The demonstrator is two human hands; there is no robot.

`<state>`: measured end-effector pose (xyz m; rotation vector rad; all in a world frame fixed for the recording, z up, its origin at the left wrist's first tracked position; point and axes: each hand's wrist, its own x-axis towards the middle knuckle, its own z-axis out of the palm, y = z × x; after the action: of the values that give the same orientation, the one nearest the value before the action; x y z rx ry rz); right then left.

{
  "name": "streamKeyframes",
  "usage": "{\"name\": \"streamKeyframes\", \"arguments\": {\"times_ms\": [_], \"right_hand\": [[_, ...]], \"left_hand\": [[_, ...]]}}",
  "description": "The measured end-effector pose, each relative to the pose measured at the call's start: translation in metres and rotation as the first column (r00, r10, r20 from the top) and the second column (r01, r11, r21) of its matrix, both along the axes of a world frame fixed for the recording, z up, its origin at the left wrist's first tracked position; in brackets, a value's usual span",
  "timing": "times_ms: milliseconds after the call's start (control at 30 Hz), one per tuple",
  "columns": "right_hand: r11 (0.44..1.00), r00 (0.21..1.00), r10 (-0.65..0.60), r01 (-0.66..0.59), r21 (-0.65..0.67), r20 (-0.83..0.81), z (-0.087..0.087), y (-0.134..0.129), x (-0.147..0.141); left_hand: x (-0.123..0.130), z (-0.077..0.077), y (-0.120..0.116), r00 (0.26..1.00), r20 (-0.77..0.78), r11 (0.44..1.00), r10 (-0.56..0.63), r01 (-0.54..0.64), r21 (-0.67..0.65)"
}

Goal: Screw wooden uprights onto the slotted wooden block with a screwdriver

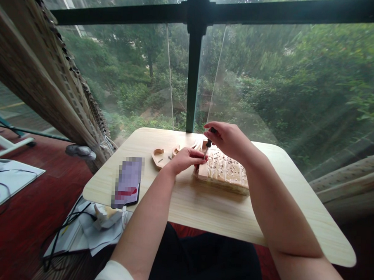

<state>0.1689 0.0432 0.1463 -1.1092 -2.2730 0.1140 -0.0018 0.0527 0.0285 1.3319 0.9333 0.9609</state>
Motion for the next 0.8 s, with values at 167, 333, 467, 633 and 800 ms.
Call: {"name": "streamKeyframes", "arguments": {"times_ms": [167, 333, 467, 633, 800], "right_hand": [[0.999, 1.000, 0.005, -0.005, -0.054, -0.003, -0.002, 0.003, 0.003], [0.999, 0.999, -0.035, 0.034, -0.024, -0.032, -0.004, 0.008, 0.006], [0.994, 0.995, -0.096, 0.096, 0.056, -0.001, -0.002, 0.007, 0.008], [0.997, 0.999, 0.004, -0.007, 0.071, 0.041, 0.002, -0.001, 0.007], [0.997, 0.998, -0.037, 0.040, 0.073, -0.045, -0.003, 0.003, 0.004]], "left_hand": [[0.001, 0.002, -0.002, 0.999, 0.048, 1.000, 0.002, -0.001, -0.023], [0.001, 0.007, -0.005, 0.999, 0.045, 0.999, 0.004, -0.002, -0.039], [0.001, 0.009, -0.006, 1.000, 0.029, 0.999, 0.013, -0.012, -0.037], [0.001, 0.008, -0.006, 1.000, -0.001, 1.000, 0.024, -0.024, -0.017], [0.001, 0.006, -0.005, 1.000, -0.019, 1.000, 0.024, -0.024, 0.004]]}}
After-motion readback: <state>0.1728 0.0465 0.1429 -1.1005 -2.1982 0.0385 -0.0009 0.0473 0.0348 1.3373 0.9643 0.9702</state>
